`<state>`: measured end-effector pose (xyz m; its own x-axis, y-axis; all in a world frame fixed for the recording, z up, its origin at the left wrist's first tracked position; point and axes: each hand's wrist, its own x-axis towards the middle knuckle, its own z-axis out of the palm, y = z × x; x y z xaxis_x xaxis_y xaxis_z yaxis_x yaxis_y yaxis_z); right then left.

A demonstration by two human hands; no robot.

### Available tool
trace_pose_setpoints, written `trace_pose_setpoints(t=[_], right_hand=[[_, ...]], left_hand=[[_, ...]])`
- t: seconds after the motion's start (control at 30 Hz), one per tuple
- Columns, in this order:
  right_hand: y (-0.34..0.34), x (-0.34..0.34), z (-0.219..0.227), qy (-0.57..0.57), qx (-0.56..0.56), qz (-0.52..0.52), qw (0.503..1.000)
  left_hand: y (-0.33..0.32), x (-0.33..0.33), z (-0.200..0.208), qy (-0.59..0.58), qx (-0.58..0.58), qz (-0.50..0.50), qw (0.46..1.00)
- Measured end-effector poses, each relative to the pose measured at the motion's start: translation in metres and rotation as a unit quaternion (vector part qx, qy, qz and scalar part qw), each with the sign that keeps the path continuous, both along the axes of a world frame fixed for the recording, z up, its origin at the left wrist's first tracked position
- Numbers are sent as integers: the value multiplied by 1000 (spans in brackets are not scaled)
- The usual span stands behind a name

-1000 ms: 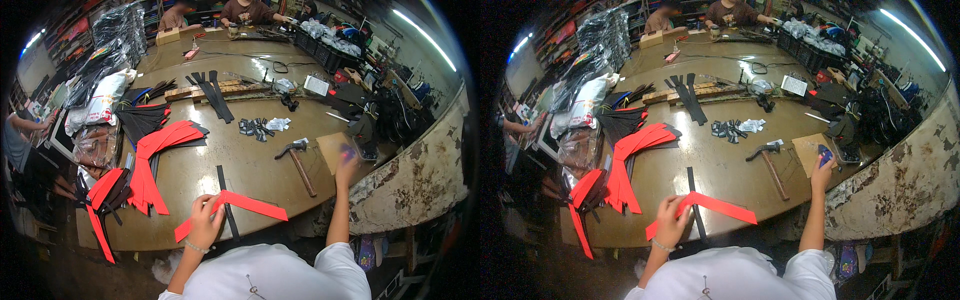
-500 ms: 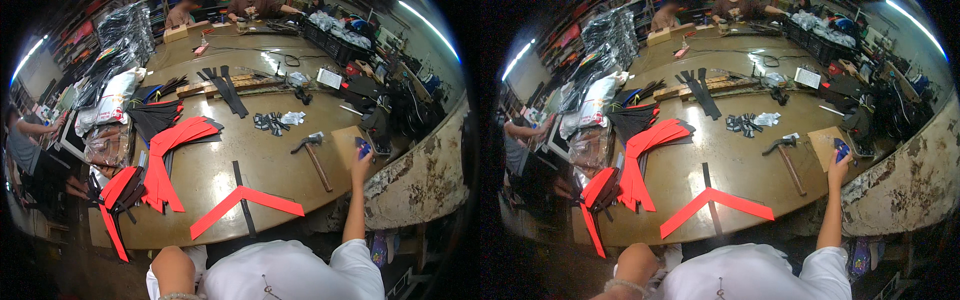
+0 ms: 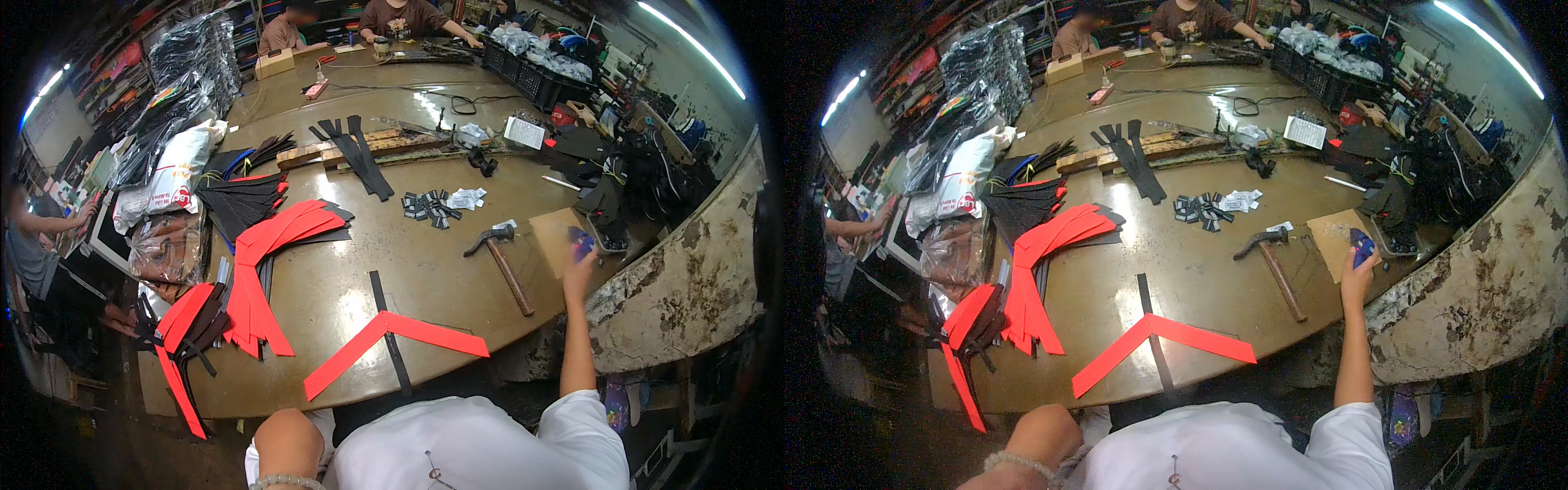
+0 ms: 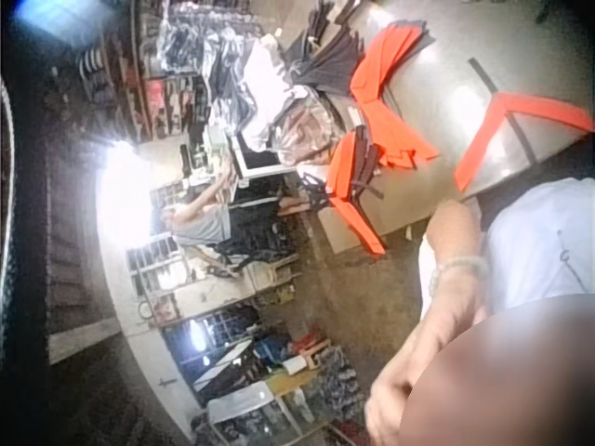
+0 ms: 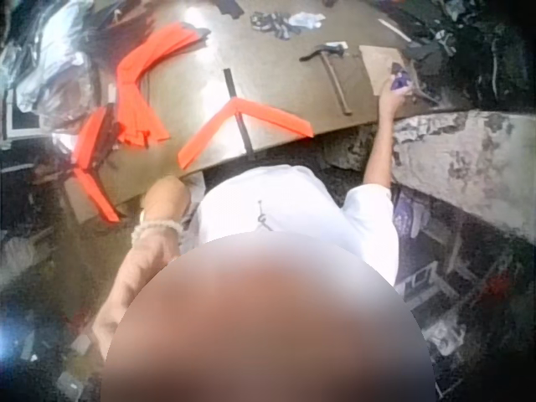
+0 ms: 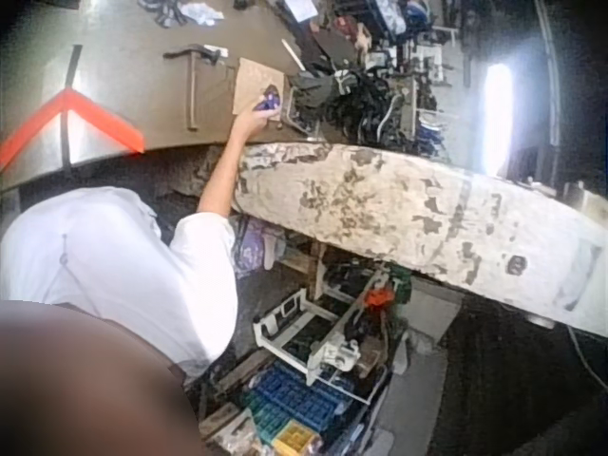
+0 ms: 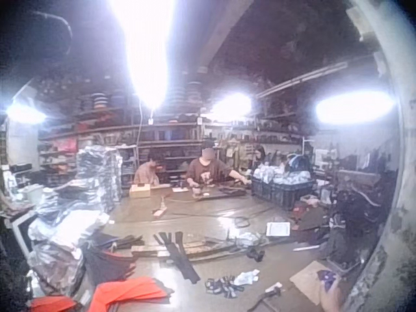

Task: The person assembles straps by applying hot glue to black fabric strips, attaching red fabric pieces, and securing small metal buckles with a hammer. The process is repeated multiple times on a cluttered workbench.

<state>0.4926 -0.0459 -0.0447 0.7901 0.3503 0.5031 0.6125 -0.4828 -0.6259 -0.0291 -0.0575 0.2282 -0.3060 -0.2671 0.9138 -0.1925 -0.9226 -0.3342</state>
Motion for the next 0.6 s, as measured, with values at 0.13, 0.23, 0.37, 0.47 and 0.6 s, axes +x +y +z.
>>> trace_pose_setpoints(t=[0.13,0.23,0.37,0.47,0.6], right_hand=[[-1,-2,3,-1,22,28,999],[-4,-8,16,24,12,30,999],[-4,-17,38,15,-3,40,999],[-2,-13,45,-32,16,69,997],[-1,2,47,-37,40,70,996]], left_hand=[[11,-25,-58,76,-12,-291,954],[9,-45,-117,31,-363,-105,925],[5,-42,-187,110,-623,138,762],[4,-53,-196,128,-723,190,651],[19,-74,-174,82,-778,174,599]])
